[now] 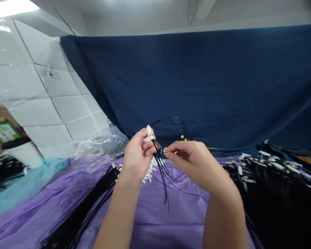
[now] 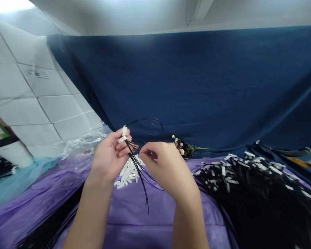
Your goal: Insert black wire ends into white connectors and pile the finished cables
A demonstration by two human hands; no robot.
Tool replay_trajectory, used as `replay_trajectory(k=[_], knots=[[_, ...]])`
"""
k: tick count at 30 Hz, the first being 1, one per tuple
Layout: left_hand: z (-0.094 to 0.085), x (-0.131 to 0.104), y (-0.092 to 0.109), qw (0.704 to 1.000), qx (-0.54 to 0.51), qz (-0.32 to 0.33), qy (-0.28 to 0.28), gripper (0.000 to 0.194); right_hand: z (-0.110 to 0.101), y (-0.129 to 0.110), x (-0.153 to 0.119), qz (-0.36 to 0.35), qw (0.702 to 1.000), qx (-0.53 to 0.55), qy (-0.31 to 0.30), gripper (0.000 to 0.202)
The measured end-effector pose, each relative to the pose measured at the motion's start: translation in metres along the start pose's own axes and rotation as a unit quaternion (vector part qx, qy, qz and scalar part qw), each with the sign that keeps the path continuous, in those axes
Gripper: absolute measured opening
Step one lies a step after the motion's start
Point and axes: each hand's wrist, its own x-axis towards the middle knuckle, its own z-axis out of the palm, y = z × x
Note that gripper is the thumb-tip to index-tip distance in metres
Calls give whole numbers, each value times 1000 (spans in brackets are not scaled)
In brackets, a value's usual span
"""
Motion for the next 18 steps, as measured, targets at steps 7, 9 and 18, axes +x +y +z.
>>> replay_trajectory(k=[7,9,18], knots=[[-1,1,1,1000,-27,-7,-9,15,7,3,6,-17,1000,3,11,11],[-1,1,2,999,-33,-15,-10,15,9,4,7,-33,999,8,14,12],[-2,2,2,999,-32,-19,-8,15,12,2,6,-47,997,-55,39,14]])
